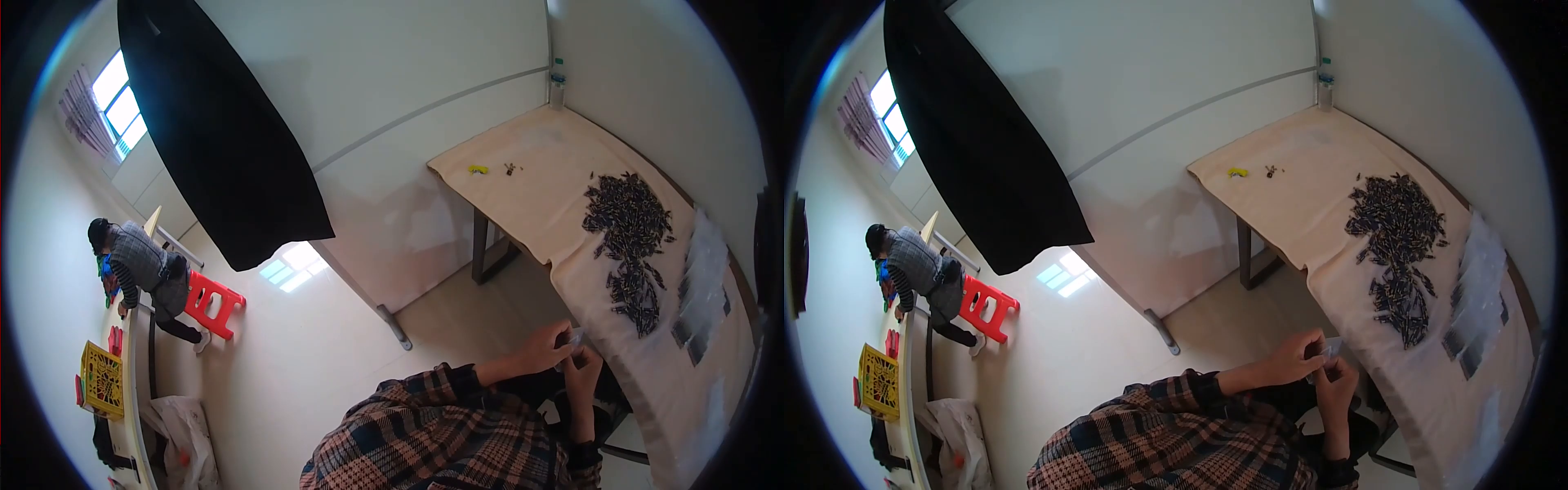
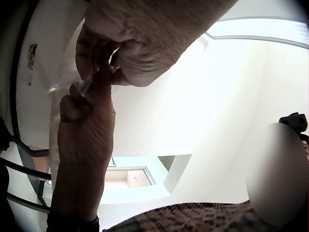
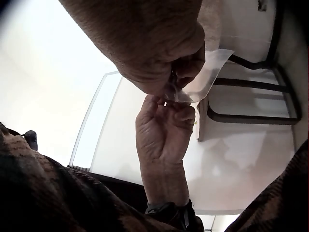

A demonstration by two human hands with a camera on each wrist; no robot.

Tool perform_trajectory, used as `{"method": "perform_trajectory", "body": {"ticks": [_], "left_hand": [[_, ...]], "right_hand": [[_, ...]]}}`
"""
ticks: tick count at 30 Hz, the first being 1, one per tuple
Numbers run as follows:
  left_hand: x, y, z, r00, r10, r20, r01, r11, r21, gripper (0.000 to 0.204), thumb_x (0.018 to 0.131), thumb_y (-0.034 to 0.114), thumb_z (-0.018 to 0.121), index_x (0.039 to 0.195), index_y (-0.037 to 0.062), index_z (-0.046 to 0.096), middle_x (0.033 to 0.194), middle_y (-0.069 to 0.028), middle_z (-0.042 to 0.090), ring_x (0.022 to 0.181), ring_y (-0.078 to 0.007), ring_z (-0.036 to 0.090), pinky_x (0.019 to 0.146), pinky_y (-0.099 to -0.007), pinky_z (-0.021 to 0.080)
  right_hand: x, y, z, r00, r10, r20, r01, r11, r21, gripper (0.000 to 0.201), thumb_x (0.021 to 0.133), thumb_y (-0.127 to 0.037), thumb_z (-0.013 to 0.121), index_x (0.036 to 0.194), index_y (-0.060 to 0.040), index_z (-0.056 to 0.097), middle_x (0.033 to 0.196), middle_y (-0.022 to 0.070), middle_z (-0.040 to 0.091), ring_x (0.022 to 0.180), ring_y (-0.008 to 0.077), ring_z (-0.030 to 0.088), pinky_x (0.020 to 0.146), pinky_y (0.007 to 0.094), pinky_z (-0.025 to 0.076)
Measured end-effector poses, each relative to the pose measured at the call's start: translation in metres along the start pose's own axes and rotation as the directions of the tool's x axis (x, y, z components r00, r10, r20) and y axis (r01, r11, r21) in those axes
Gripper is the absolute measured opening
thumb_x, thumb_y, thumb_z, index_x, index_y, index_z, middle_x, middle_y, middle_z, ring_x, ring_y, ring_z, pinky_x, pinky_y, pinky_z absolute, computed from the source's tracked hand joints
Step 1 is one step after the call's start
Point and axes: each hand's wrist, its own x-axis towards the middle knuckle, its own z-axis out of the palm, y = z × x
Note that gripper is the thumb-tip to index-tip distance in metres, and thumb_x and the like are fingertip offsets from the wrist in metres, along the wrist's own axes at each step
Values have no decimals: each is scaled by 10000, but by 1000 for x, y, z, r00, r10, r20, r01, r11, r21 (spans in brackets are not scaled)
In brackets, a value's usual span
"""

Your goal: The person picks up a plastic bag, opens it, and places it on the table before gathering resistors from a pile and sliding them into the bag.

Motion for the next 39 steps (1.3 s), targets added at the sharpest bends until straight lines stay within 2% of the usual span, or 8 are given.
{"method": "perform_trajectory", "body": {"ticks": [5,8,14,25,30,34,36,39], "left_hand": [[-1,6,2,1000,3,4,-3,999,-43,175,824,94,627,862,12,478,706,-43,488,673,-88,459,602,-273,411],[-2,8,3,999,23,-25,-24,998,-52,177,797,76,622,833,3,464,691,-77,487,643,-138,465,580,-322,407],[0,10,3,1000,-3,12,3,999,-47,176,807,77,619,851,3,466,697,-68,481,653,-124,455,588,-310,406],[-2,6,4,999,47,14,-46,998,-36,151,833,72,596,874,2,469,728,-56,481,672,-110,453,604,-292,410],[-3,7,3,998,-29,51,34,994,-100,140,849,78,583,880,6,467,736,-44,487,675,-95,456,592,-272,405],[0,8,0,999,1,47,2,998,-69,135,852,79,577,882,8,466,736,-36,491,670,-87,458,583,-264,405],[-1,3,3,998,56,21,-55,996,-67,133,849,76,577,879,8,467,729,-36,493,663,-87,458,579,-266,405],[-3,1,6,1000,20,6,-19,996,-82,133,847,77,577,873,5,467,719,-39,494,660,-89,458,584,-273,406]], "right_hand": [[0,-2,0,1000,14,-8,-13,1000,21,236,850,-80,668,674,0,532,617,-39,546,590,12,477,519,192,367],[0,-1,1,1000,23,-16,-22,999,40,236,847,-78,670,670,0,535,617,-33,552,592,14,478,520,195,369],[-4,-3,-3,999,28,-26,-29,999,-29,250,849,-86,672,657,-2,537,620,-29,557,596,17,476,522,198,369],[-3,-5,-1,999,35,-33,-33,998,47,266,849,-105,682,648,-7,538,620,-34,558,588,14,467,513,192,352],[-1,-11,0,998,40,-39,-38,998,53,260,847,-99,684,648,-14,539,617,-40,550,584,9,461,507,188,344],[-5,-10,-3,1000,15,-8,-15,995,-98,279,860,-106,669,643,-20,518,618,-46,535,591,11,469,525,189,356],[-3,-10,-1,998,52,-26,-53,998,-19,283,857,-99,670,637,-23,509,613,-48,527,586,10,458,519,189,347],[-5,-10,1,997,68,-27,-68,998,6,288,856,-95,670,633,-25,501,612,-51,521,582,8,450,514,189,340]]}}
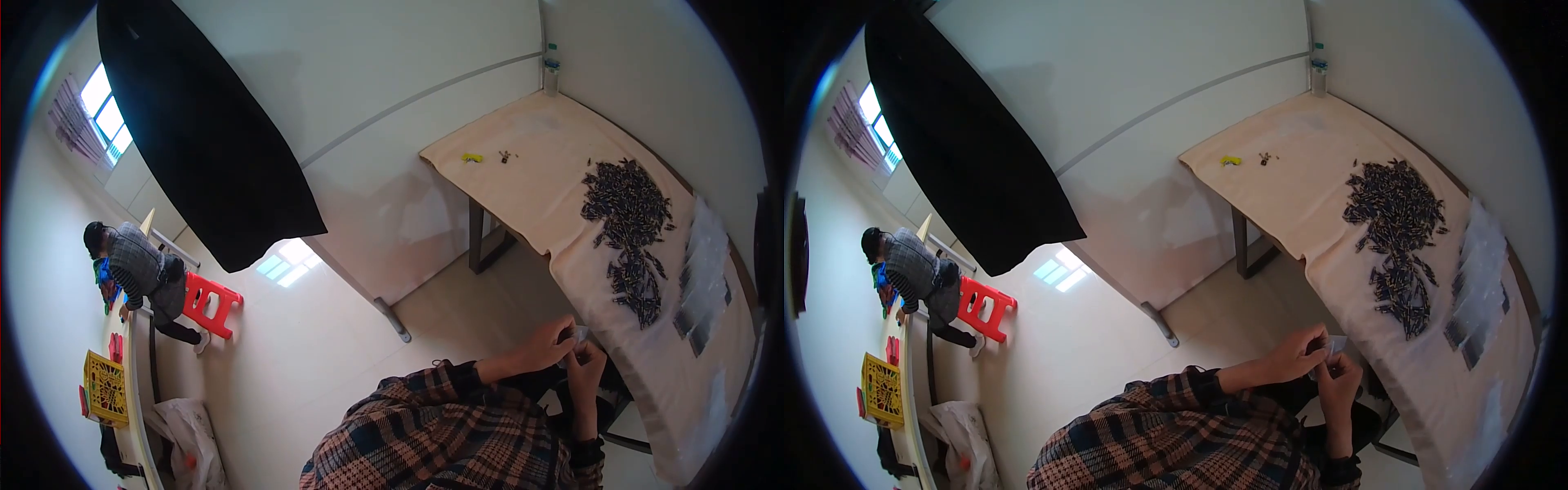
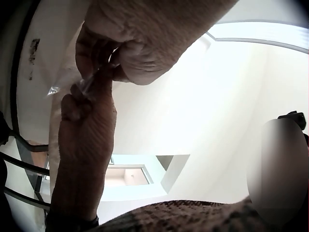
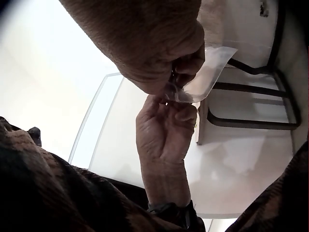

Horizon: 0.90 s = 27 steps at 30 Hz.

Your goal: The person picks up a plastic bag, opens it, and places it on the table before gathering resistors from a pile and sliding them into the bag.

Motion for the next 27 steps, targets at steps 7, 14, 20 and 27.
{"method": "perform_trajectory", "body": {"ticks": [7,14,20,27], "left_hand": [[0,2,-2,1000,-17,13,17,1000,5,133,846,81,578,860,4,471,705,-45,495,666,-89,461,592,-281,408],[-2,8,-1,1000,-28,3,28,999,37,131,846,80,577,871,7,471,708,-43,485,675,-88,462,597,-278,408],[3,4,3,999,40,0,-40,999,18,135,840,81,583,864,6,473,710,-61,494,681,-92,468,603,-277,411],[4,9,0,1000,-31,5,31,999,36,145,822,84,594,855,0,480,703,-77,519,657,-110,490,588,-285,422]], "right_hand": [[1,5,0,999,-54,-5,54,998,-39,296,856,-97,671,630,-29,494,612,-58,516,579,5,447,510,185,333],[-1,6,-1,999,-36,-9,35,999,-12,296,849,-90,678,626,-29,492,599,-54,507,574,3,443,507,184,328],[0,-3,-5,998,-62,-27,61,997,-54,290,843,-88,681,631,-17,497,596,-51,511,575,3,447,502,186,331],[-3,-2,-3,998,-35,-51,31,997,-77,286,833,-77,682,627,3,501,589,-50,512,581,5,447,499,194,335]]}}
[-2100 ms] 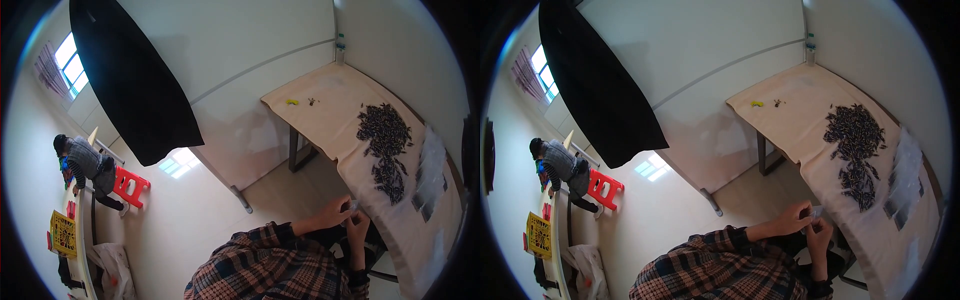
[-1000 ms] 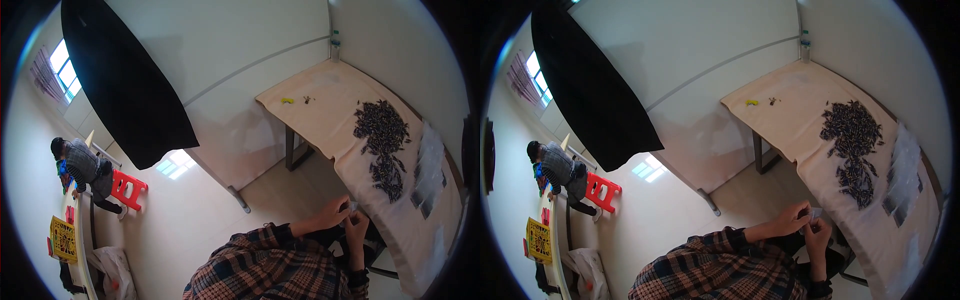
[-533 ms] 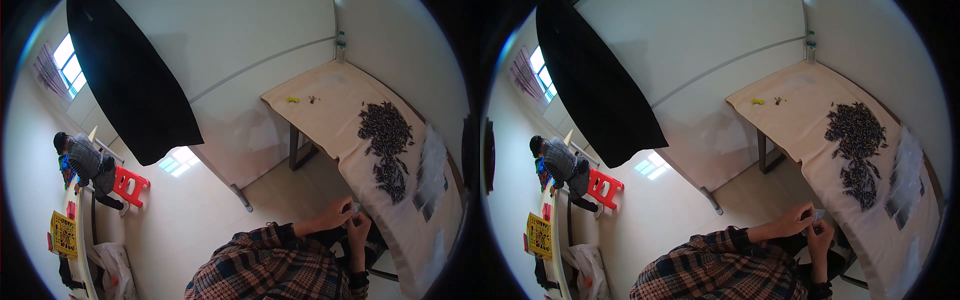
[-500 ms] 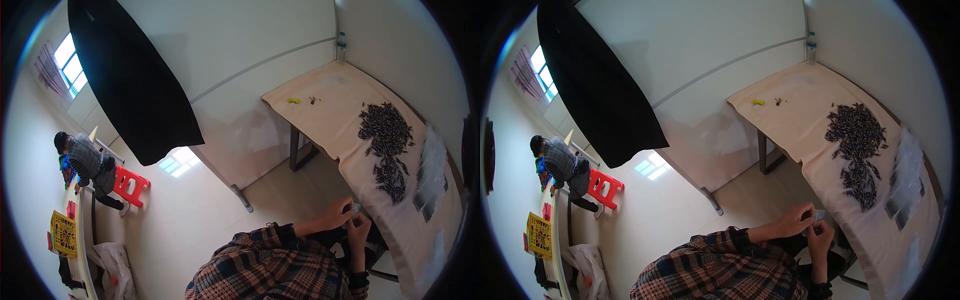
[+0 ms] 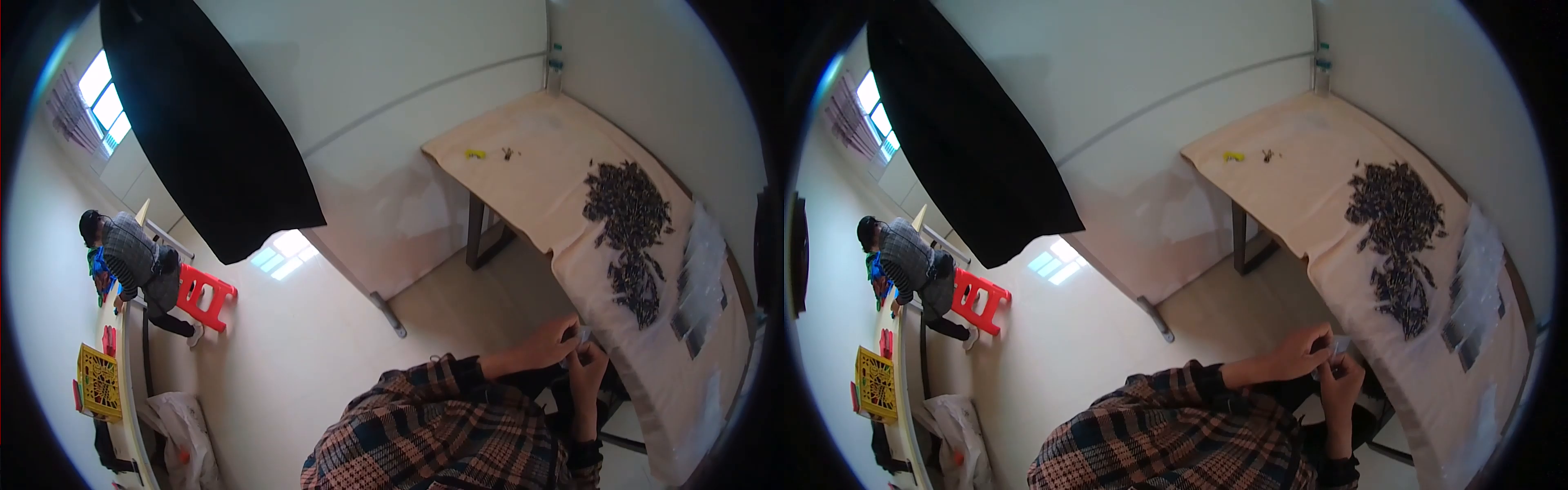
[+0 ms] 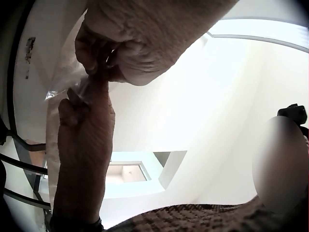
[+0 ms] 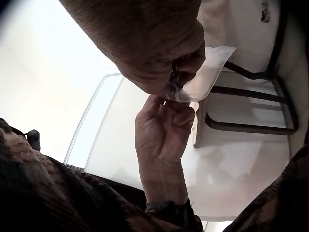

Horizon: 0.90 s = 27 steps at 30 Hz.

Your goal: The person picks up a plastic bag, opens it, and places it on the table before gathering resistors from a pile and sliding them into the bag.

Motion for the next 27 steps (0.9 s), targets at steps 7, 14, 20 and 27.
{"method": "perform_trajectory", "body": {"ticks": [7,14,20,27], "left_hand": [[-2,-5,-6,1000,15,-12,-15,1000,-2,152,811,81,600,857,-7,486,687,-79,529,627,-121,501,559,-299,428],[0,-10,0,1000,1,4,-1,1000,-13,142,830,71,589,867,-5,475,692,-75,516,636,-117,492,566,-296,417],[-1,-9,5,999,-29,43,30,999,-16,141,839,70,578,877,-3,464,700,-77,501,643,-119,478,573,-300,411],[1,-11,16,996,-24,81,24,1000,3,144,843,73,573,880,-2,456,704,-76,494,650,-118,474,584,-299,411]], "right_hand": [[4,2,4,999,-7,35,7,1000,6,262,830,-56,677,643,6,505,608,-48,520,586,6,446,502,192,341],[2,3,2,1000,11,12,-11,1000,-22,255,823,-48,682,645,1,506,604,-52,515,579,6,442,500,190,340],[-1,14,-2,1000,17,-8,-17,1000,-16,245,818,-43,680,648,-2,508,598,-51,512,578,6,446,501,191,343],[-7,19,-12,999,39,-34,-38,999,8,232,818,-37,674,657,-5,511,608,-51,518,582,7,443,503,193,344]]}}
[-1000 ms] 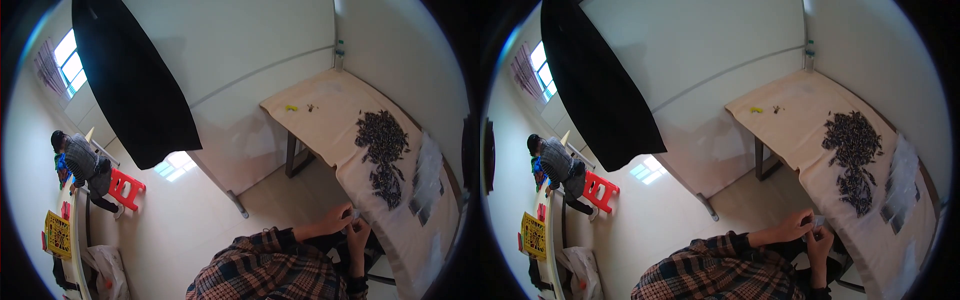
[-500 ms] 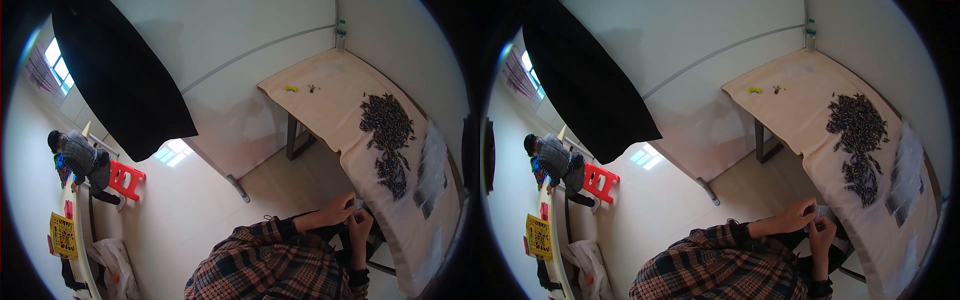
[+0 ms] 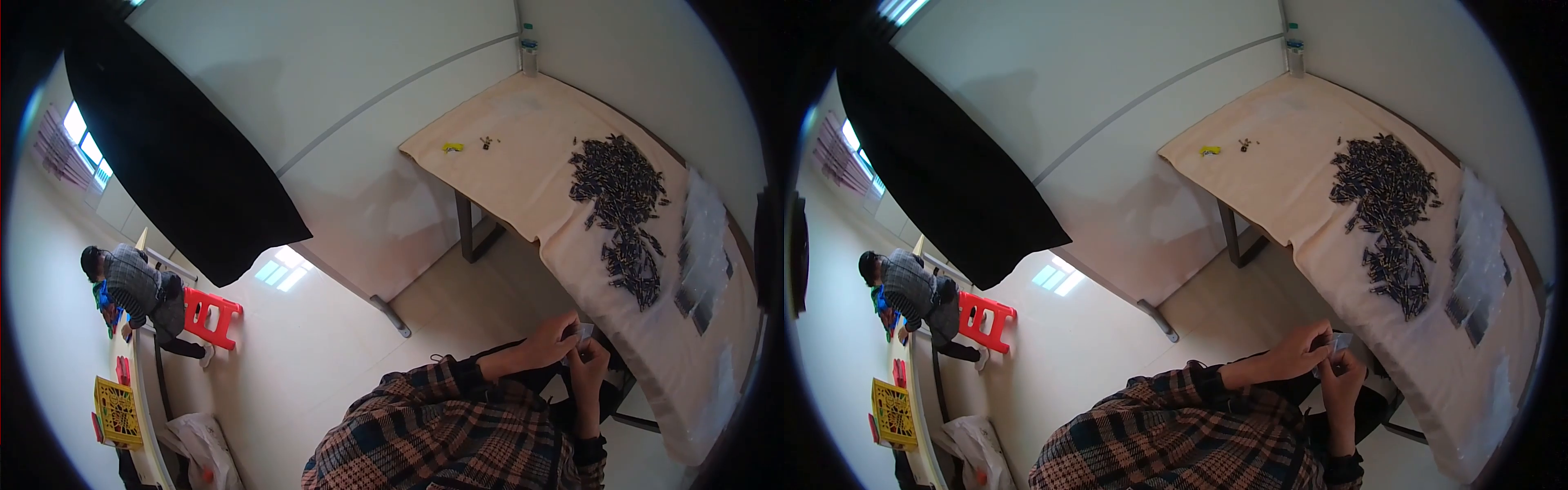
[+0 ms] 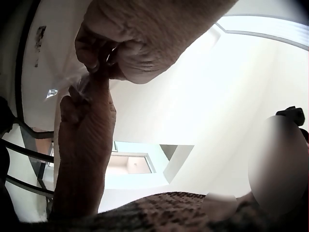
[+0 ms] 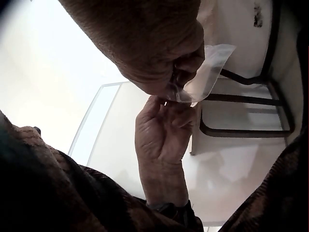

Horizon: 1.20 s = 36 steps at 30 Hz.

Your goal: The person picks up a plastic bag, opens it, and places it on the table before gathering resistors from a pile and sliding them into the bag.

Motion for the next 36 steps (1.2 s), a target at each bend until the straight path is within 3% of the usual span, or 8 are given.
{"method": "perform_trajectory", "body": {"ticks": [8,17,20,22,23,27,31,36], "left_hand": [[5,3,6,995,-47,85,50,998,-35,132,843,68,570,880,1,463,723,-77,494,676,-117,478,605,-294,412],[14,-7,17,998,-30,48,32,999,-42,128,828,63,584,841,-6,477,692,-102,513,642,-152,494,584,-325,418],[22,-6,18,988,-102,117,98,995,32,108,828,71,580,851,5,498,733,-69,514,682,-120,491,616,-301,431],[31,3,15,994,-28,104,12,989,149,75,823,64,578,845,12,528,737,-79,526,675,-121,503,616,-306,443],[35,2,17,998,-17,64,11,995,95,84,792,68,596,816,17,534,701,-126,533,639,-200,519,601,-337,445],[44,-1,10,960,-217,176,240,963,-124,89,869,86,597,858,14,546,693,-11,534,596,-98,506,557,-252,436],[42,13,7,956,-219,196,256,948,-190,103,930,119,558,893,29,526,637,4,535,473,-39,476,395,-187,350],[35,14,0,952,-247,181,281,940,-192,130,934,142,567,894,22,535,635,5,538,480,-46,482,395,-186,353]], "right_hand": [[-3,-1,-6,999,40,-31,-38,998,54,253,824,-60,691,658,-8,508,607,-57,510,580,2,435,503,192,341],[-1,18,-14,994,89,-67,-87,996,33,254,809,-76,706,652,1,521,593,-36,521,571,15,453,496,205,348],[0,17,-21,989,-81,-122,55,976,-209,230,777,-110,736,688,19,567,579,23,540,569,44,482,501,225,375],[2,5,-23,985,-47,-165,18,984,-177,218,750,-139,755,741,22,608,594,84,561,566,81,517,514,247,408],[4,-5,-27,988,14,-151,-45,979,-200,216,756,-157,754,766,14,624,630,100,591,567,98,543,526,254,428],[10,-11,-34,985,23,-170,-24,1000,-5,162,815,-143,706,828,11,654,671,54,629,578,68,534,532,224,424],[10,-6,-32,990,94,-106,-76,984,162,121,871,-94,643,860,26,653,709,-13,616,624,17,506,542,189,406],[11,-5,-29,991,65,-117,-41,980,193,151,875,-127,641,851,22,657,668,16,624,616,31,513,542,214,417]]}}
